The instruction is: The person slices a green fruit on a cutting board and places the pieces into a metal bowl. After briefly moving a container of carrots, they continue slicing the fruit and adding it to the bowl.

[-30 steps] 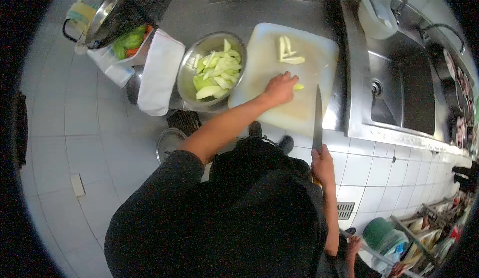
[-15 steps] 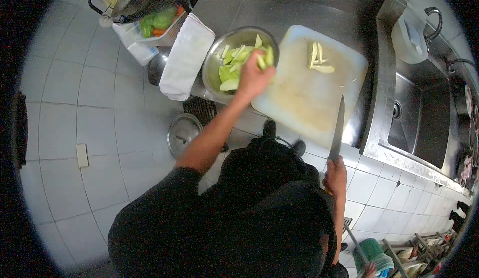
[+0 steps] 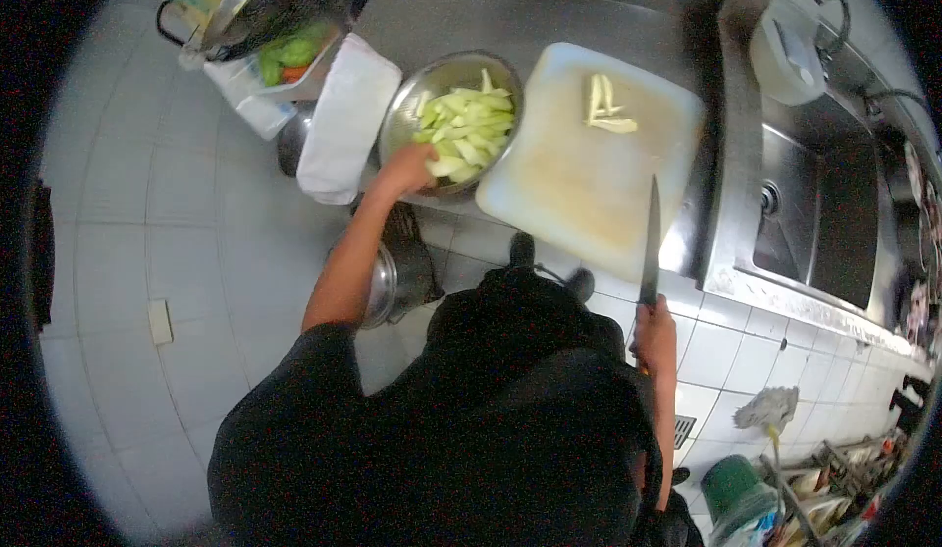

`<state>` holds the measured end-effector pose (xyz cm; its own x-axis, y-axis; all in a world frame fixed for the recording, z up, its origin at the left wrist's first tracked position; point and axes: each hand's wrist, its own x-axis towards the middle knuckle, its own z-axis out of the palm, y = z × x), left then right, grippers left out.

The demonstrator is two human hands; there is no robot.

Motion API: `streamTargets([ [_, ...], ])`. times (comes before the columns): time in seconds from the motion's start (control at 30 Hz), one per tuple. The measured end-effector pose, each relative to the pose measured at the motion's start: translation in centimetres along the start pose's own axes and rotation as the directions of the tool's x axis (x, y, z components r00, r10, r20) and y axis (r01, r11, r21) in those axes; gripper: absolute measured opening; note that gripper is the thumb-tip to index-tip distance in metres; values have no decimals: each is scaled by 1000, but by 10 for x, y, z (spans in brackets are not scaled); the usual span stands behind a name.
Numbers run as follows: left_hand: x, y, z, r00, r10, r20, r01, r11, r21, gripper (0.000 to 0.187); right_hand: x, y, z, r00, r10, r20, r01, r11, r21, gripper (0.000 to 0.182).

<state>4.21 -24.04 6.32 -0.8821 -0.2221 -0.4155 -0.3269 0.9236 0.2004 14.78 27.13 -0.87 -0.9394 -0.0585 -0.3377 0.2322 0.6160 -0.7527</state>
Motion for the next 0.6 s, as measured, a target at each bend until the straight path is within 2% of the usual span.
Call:
streamTargets([
  [0.03,1,-15,17,994,55,-95,-59,997,-41,45,2,19,4,991,-117,-57,113,991,-66,19],
  [0.07,0,-19,20,978,99,-182,-114,990,-78,43,-7,-40,-17,985,148,84,-149,989,5,21],
  [0.1,-2,-19,23,954,130,-270,-166,980,-114,42,-3,-19,-9,995,88,37,-87,996,-24,19],
  [0.13,-7,-16,22,949,128,-288,-166,980,-111,42,-1,-10,-6,997,78,25,-77,996,-34,19],
  [0.17,-5,-15,23,945,142,-295,-181,977,-110,41,0,-2,-3,998,64,22,-63,997,-43,18],
  [0.23,-6,-23,23,939,151,-309,-191,976,-106,40,-3,-35,-15,981,179,81,-179,984,0,19],
  [0.27,-7,-27,24,948,133,-290,-188,967,-173,39,-4,-47,-19,965,236,112,-240,971,19,19],
  [0.33,-7,-28,25,962,111,-249,-187,933,-306,36,-3,-44,-19,967,227,114,-227,974,-7,20],
  [0.43,-7,-28,17,986,-5,-168,-59,925,-376,33,-1,-30,-17,982,168,89,-166,986,-28,21],
  [0.53,-4,-29,19,979,74,-188,-137,929,-344,35,2,-5,-7,995,80,55,-76,995,-70,23],
  [0.6,-4,-29,26,931,197,-306,-277,929,-246,37,2,-2,-3,996,73,51,-69,995,-72,25],
])
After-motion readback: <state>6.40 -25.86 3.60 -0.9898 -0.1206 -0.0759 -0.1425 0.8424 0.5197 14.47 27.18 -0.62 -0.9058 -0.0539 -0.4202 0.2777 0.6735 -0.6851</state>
